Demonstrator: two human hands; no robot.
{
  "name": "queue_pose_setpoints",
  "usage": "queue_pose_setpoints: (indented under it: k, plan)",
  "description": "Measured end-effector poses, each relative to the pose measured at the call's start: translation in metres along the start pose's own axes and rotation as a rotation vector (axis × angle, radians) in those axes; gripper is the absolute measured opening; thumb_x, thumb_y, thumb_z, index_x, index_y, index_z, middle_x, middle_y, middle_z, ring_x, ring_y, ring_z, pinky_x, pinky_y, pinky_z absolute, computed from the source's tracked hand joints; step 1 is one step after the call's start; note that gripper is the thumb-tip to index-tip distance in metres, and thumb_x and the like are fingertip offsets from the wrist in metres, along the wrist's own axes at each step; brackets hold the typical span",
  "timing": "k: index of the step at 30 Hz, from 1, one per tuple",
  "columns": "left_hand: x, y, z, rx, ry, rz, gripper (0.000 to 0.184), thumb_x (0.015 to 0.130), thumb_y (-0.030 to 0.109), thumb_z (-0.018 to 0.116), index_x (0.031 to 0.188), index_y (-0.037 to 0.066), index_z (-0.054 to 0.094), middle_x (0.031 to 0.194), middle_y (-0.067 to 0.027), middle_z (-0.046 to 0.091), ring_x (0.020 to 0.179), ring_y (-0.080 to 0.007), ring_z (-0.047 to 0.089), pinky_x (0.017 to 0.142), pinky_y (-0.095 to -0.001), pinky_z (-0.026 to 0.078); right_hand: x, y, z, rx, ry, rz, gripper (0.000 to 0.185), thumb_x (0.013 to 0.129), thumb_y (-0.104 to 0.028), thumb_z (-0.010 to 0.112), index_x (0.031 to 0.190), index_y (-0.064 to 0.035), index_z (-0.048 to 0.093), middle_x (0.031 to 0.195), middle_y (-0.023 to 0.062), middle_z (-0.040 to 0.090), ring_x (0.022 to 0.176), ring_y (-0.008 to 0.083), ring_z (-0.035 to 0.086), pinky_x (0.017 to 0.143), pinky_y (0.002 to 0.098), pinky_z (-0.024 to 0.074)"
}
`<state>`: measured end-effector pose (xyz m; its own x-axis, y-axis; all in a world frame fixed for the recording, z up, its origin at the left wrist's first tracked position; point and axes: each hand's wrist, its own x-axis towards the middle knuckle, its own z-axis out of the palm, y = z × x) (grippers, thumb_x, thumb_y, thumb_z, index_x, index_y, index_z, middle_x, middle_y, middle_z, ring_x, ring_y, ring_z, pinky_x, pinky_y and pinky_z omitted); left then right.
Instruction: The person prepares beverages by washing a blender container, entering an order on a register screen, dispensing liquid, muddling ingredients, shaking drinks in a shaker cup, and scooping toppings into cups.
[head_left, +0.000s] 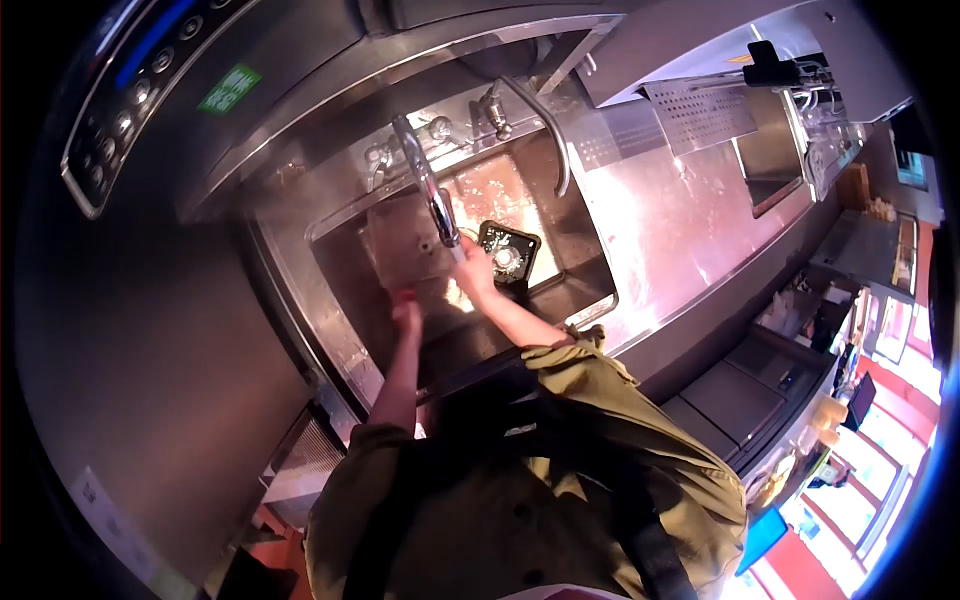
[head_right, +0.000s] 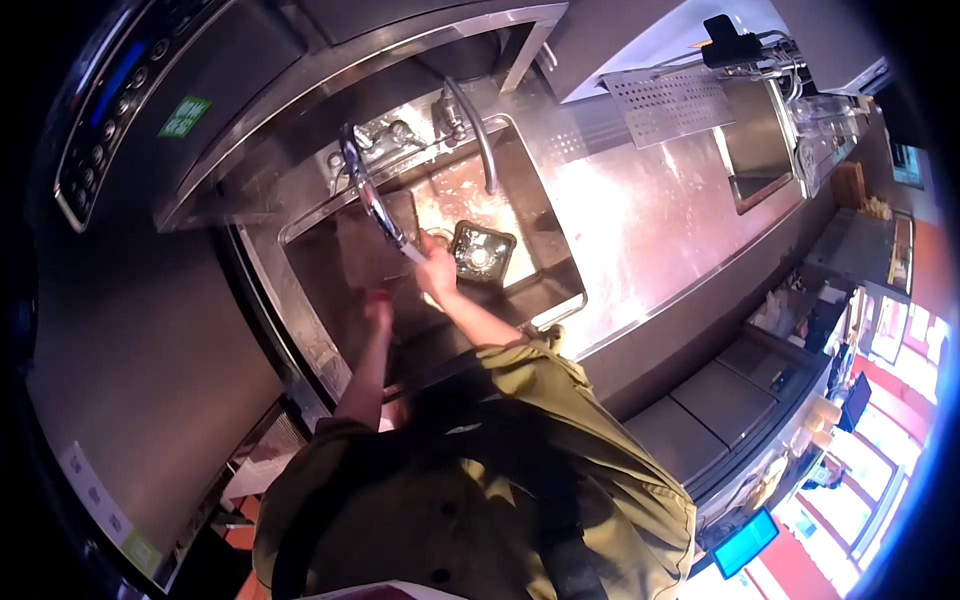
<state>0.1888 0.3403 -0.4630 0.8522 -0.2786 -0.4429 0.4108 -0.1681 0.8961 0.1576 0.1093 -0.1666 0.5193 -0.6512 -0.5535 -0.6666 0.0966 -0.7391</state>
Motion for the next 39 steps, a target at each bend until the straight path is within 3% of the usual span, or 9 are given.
queue_pose_setpoints:
  k: [3, 7, 13, 16, 24, 31, 34, 36, 39]
  plan:
    - [-0.066, 0.075, 0.083, 0.670, -0.315, 0.295, 0.017, 0.078, 0.013, 0.061, 0.093, 0.007, 0.065, 0.089, -0.0102, 0.064, 0.092, -0.0262, 0.060, 0.079, -0.0371, 0.049, -0.009, 0.006, -0.015, 0.142, 0.039, -0.015, 0.048, 0.077, -0.013, 0.057, 0.125, -0.0139, 0.057, 0.086, 0.0139, 0.068, 0.070, 0.0245, 0.065, 0.067, 0.0358, 0.0494]
    - [-0.070, 0.126, 0.171, 0.897, -0.332, 0.748, 0.020, 0.084, 0.022, 0.060, 0.098, 0.009, 0.066, 0.092, -0.0140, 0.065, 0.094, -0.0306, 0.061, 0.082, -0.0389, 0.049, -0.059, -0.045, -0.091, 0.105, -0.055, -0.107, 0.062, 0.075, -0.002, 0.053, 0.136, -0.0048, 0.046, 0.114, 0.0111, 0.063, 0.100, 0.0111, 0.057, 0.090, 0.0241, 0.0423]
    - [-0.044, 0.160, 0.204, 1.004, -0.761, 0.766, 0.022, 0.086, 0.025, 0.060, 0.101, 0.010, 0.064, 0.091, -0.0137, 0.066, 0.091, -0.0311, 0.062, 0.081, -0.0391, 0.049, -0.112, -0.123, -0.175, 0.078, -0.040, -0.182, 0.061, 0.073, 0.001, 0.059, 0.133, -0.0043, 0.049, 0.111, 0.0118, 0.065, 0.089, 0.0084, 0.058, 0.081, 0.0234, 0.0452]
    - [-0.031, 0.169, 0.203, 0.954, -0.831, 0.719, 0.023, 0.087, 0.026, 0.059, 0.102, 0.010, 0.064, 0.091, -0.0136, 0.066, 0.089, -0.0313, 0.062, 0.081, -0.0392, 0.049, -0.127, -0.138, -0.196, 0.118, -0.071, -0.214, 0.073, 0.069, -0.004, 0.074, 0.136, -0.0065, 0.045, 0.083, 0.0031, 0.063, 0.073, 0.0058, 0.055, 0.070, 0.0236, 0.0458]
    - [-0.041, 0.190, 0.135, 0.343, -0.306, 0.108, 0.025, 0.089, 0.029, 0.058, 0.106, 0.010, 0.062, 0.090, -0.0133, 0.067, 0.084, -0.0319, 0.063, 0.079, -0.0395, 0.050, -0.122, -0.200, -0.199, -0.649, -0.025, -0.336, 0.063, 0.069, -0.023, 0.080, 0.125, -0.0068, 0.057, 0.072, 0.0062, 0.060, 0.055, 0.0137, 0.056, 0.053, 0.0289, 0.0446]
    - [-0.034, 0.247, 0.127, -0.475, -0.037, -0.666, 0.028, 0.096, 0.038, 0.048, 0.097, 0.011, 0.056, 0.044, 0.0019, 0.032, 0.029, -0.0118, 0.027, 0.028, -0.0257, 0.023, -0.101, -0.191, -0.129, -1.350, -0.391, -0.625, 0.048, 0.070, -0.038, 0.075, 0.100, -0.0020, 0.063, 0.091, 0.0192, 0.066, 0.091, 0.0336, 0.064, 0.080, 0.0405, 0.0522]
    - [-0.019, 0.208, 0.147, -0.010, -0.033, -0.374, 0.021, 0.093, 0.022, 0.055, 0.102, 0.007, 0.066, 0.075, -0.0037, 0.065, 0.053, -0.0148, 0.051, 0.041, -0.0312, 0.040, -0.099, -0.183, -0.120, -1.442, -0.465, -0.681, 0.048, 0.070, -0.039, 0.076, 0.093, 0.0008, 0.064, 0.094, 0.0187, 0.065, 0.094, 0.0325, 0.063, 0.082, 0.0396, 0.0512]
    - [-0.049, 0.293, 0.134, 0.630, -0.142, 0.011, 0.023, 0.090, 0.023, 0.057, 0.101, 0.008, 0.070, 0.078, -0.0164, 0.067, 0.071, -0.0324, 0.065, 0.064, -0.0408, 0.051, -0.101, -0.185, -0.131, -1.463, -0.430, -0.607, 0.049, 0.068, -0.039, 0.077, 0.098, -0.0025, 0.063, 0.097, 0.0161, 0.066, 0.096, 0.0312, 0.063, 0.084, 0.0389, 0.0511]
    - [-0.068, 0.394, 0.126, 0.992, -0.286, 0.350, 0.062, 0.084, 0.024, 0.060, 0.139, 0.010, 0.036, 0.082, -0.0221, 0.065, 0.082, -0.0369, 0.064, 0.073, -0.0483, 0.050, -0.104, -0.183, -0.184, -1.337, -0.305, -0.531, 0.047, 0.068, -0.037, 0.078, 0.098, -0.0047, 0.063, 0.099, 0.0173, 0.065, 0.096, 0.0317, 0.063, 0.082, 0.0411, 0.0511]
